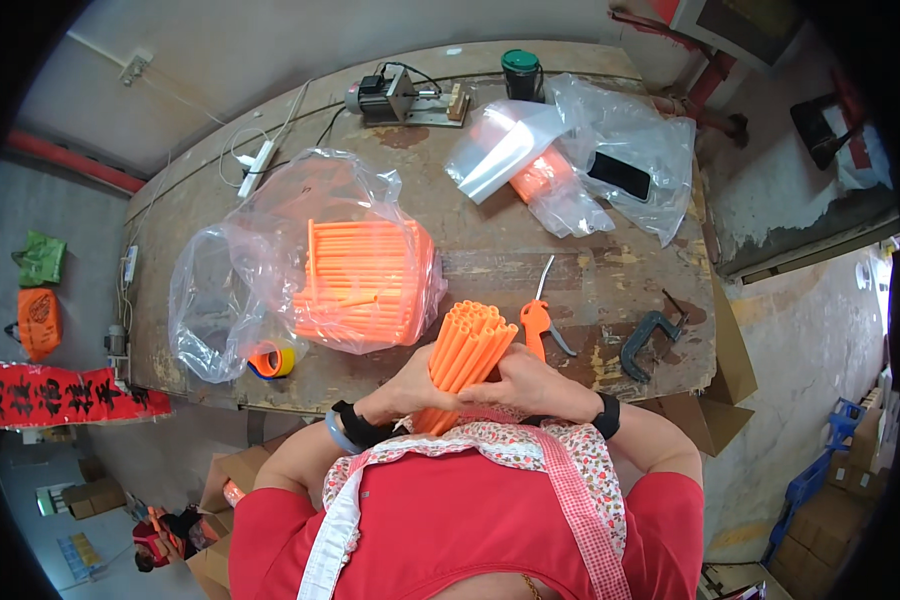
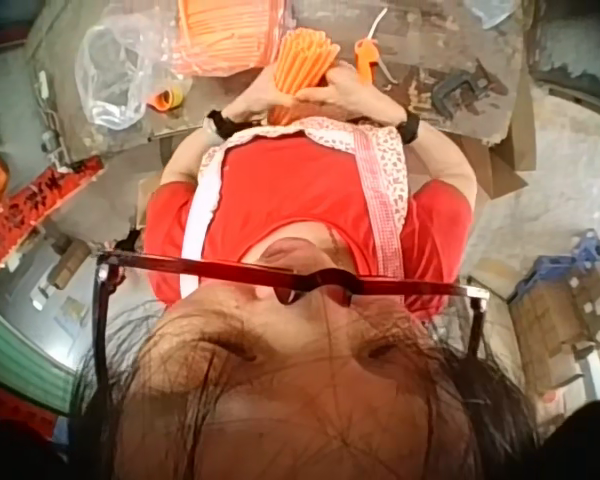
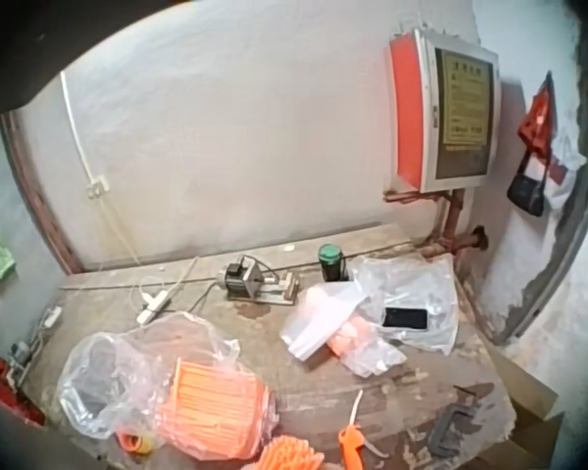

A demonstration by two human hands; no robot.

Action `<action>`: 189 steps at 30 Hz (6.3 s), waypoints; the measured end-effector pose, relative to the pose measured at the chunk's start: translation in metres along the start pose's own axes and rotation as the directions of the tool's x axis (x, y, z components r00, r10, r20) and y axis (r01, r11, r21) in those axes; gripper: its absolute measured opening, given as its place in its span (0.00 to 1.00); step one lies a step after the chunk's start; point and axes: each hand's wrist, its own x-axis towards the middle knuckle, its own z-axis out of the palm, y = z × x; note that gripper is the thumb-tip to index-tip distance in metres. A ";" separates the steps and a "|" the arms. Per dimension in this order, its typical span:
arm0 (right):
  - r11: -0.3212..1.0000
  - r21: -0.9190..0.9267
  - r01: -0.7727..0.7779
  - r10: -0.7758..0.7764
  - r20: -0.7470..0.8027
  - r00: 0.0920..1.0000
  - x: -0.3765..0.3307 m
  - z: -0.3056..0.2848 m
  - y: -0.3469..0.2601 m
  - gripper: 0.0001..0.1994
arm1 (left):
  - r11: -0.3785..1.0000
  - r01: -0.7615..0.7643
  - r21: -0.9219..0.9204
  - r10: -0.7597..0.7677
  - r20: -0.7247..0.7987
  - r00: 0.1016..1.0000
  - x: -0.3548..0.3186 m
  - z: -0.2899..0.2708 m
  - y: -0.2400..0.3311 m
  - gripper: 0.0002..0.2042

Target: The person takes a pack of plastic tubes from a cardboard box, removes the plastic wrapping, and sorts the tubes into smaller bundles by hand.

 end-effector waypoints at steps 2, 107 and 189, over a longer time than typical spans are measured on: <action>0.929 -0.353 -0.113 0.175 0.148 0.973 0.000 -0.026 -0.020 0.25 | 0.995 0.101 0.015 -0.102 0.076 0.992 0.003 -0.005 0.001 0.34; 0.713 0.660 -0.239 0.100 0.241 0.965 -0.013 0.034 0.102 0.24 | 0.867 -0.296 0.402 0.389 -0.173 0.905 0.026 0.045 -0.015 0.28; 0.866 0.437 -0.243 0.196 0.152 0.969 0.051 0.012 0.073 0.33 | 0.937 -0.278 -0.213 0.187 -0.367 0.911 0.062 -0.014 -0.002 0.24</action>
